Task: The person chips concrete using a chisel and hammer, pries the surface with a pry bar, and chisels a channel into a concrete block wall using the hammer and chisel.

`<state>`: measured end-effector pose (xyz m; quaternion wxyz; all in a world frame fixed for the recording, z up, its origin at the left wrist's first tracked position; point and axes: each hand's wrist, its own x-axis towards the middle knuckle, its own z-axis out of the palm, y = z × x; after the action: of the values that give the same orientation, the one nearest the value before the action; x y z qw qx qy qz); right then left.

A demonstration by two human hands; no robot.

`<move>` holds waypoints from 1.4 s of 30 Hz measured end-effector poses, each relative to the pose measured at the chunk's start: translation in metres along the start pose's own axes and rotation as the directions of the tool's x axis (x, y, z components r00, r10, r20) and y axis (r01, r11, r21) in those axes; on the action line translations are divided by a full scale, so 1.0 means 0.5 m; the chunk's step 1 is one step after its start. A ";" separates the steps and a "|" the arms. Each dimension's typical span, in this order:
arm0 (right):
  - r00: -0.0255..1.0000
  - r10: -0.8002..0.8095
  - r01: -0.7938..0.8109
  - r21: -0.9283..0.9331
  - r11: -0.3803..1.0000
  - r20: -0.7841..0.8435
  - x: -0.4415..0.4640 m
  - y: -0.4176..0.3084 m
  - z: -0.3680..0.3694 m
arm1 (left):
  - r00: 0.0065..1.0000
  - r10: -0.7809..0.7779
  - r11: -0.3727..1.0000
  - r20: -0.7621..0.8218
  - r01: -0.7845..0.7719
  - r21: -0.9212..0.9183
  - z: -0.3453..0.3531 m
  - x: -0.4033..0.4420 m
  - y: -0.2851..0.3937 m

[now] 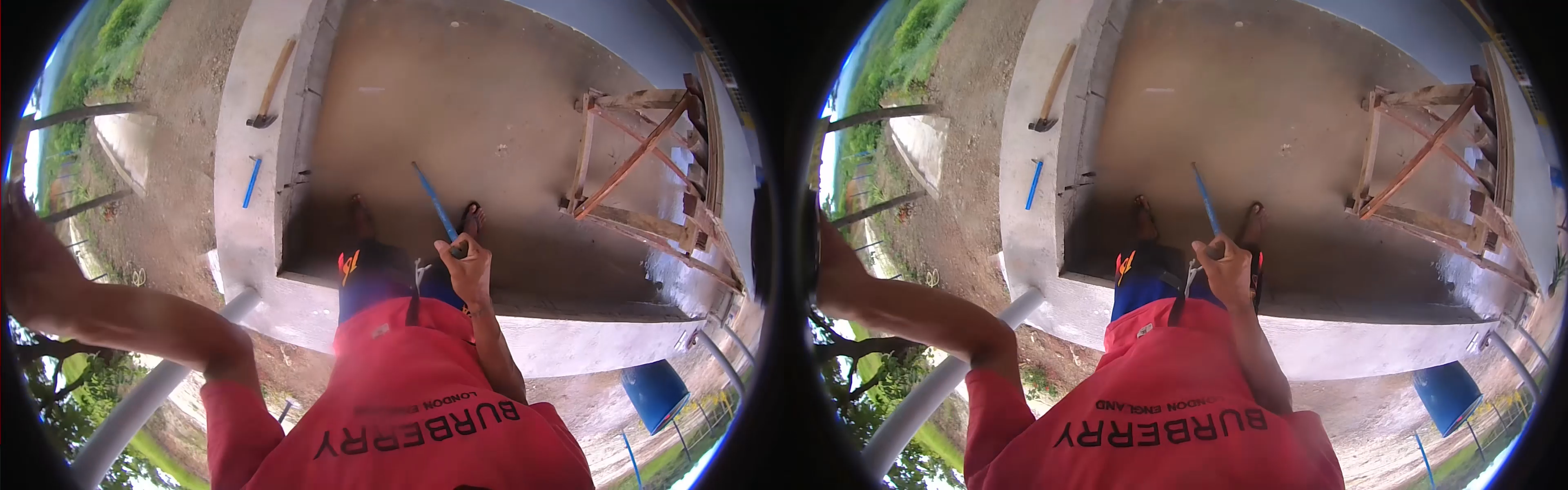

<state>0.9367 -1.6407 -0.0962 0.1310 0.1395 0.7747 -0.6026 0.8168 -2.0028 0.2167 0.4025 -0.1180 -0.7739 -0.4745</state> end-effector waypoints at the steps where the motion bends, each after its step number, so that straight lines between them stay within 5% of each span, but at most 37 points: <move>1: 0.999 0.032 -0.032 0.019 0.999 -0.005 -0.006 0.006 -0.003 | 0.967 -0.252 0.963 0.048 0.245 0.107 0.034 -0.083 -0.071; 2: 0.998 0.063 -0.062 0.032 0.998 -0.010 -0.012 0.016 -0.015 | 0.883 -0.446 0.870 0.144 0.390 0.302 0.071 -0.200 -0.131; 4: 0.996 0.085 -0.084 0.042 0.996 -0.017 -0.028 0.020 -0.034 | 0.482 -0.794 0.552 0.370 0.826 0.110 0.134 -0.401 -0.161; 5: 0.997 0.071 -0.070 0.042 0.997 -0.020 -0.030 0.016 -0.041 | 0.305 -0.812 0.447 0.498 0.873 0.195 0.157 -0.482 -0.158; 7: 0.998 0.056 -0.057 0.035 0.998 0.015 -0.036 -0.005 -0.051 | -0.027 -0.695 0.386 0.718 0.829 0.404 0.190 -0.578 -0.097; 9: 0.997 0.048 -0.046 -0.032 0.998 0.062 -0.034 -0.035 -0.039 | -0.184 -0.383 0.568 0.905 0.726 0.388 0.196 -0.614 -0.057; 12: 0.989 -0.019 0.031 -0.081 0.996 0.144 -0.031 -0.067 -0.007 | -0.116 -0.476 0.534 0.872 0.750 0.391 0.187 -0.603 -0.027; 13: 0.983 -0.052 0.069 -0.088 0.994 0.178 -0.030 -0.075 0.003 | 0.100 -0.471 0.665 0.877 0.694 0.277 0.174 -0.602 -0.033; 16: 0.971 -0.032 0.074 -0.171 0.983 0.235 -0.024 -0.075 0.017 | 0.213 -0.736 0.591 0.643 0.665 0.457 0.127 -0.605 -0.040; 23: 0.929 -0.151 0.274 -0.353 0.894 0.338 -0.018 -0.128 0.024 | 0.140 -0.935 0.272 0.324 0.872 0.407 0.010 -0.705 -0.067; 26: 0.877 -0.189 0.371 -0.374 0.850 0.441 -0.002 -0.173 0.040 | -0.005 -0.963 0.090 0.271 0.937 0.337 -0.056 -0.767 -0.055; 28: 0.876 -0.174 0.356 -0.361 0.862 0.449 0.021 -0.260 0.086 | 0.087 -0.978 0.139 0.189 0.949 0.284 -0.122 -0.795 -0.042; 31: 0.866 -0.118 0.327 -0.370 0.870 0.487 0.100 -0.298 0.229 | 0.047 -0.999 0.050 0.026 0.985 0.163 -0.247 -0.890 -0.103; 36: 0.836 -0.072 0.375 -0.470 0.799 0.544 0.190 -0.244 0.534 | 0.084 -0.930 0.065 -0.357 0.996 0.065 -0.507 -0.982 -0.439; 38: 0.830 -0.052 0.418 -0.557 0.718 0.555 0.227 -0.179 0.648 | 0.232 -0.772 0.167 -0.592 0.972 0.163 -0.591 -1.058 -0.630; 42: 0.809 -0.095 0.536 -0.663 0.524 0.579 0.323 -0.055 0.816 | 0.296 -0.679 0.222 -0.672 0.955 0.196 -0.723 -1.097 -0.927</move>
<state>0.7910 -2.0337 -0.2289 0.2489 -0.2354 0.9146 -0.2147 1.0953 -2.4351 -0.4010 0.2549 0.5650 -0.6922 -0.3698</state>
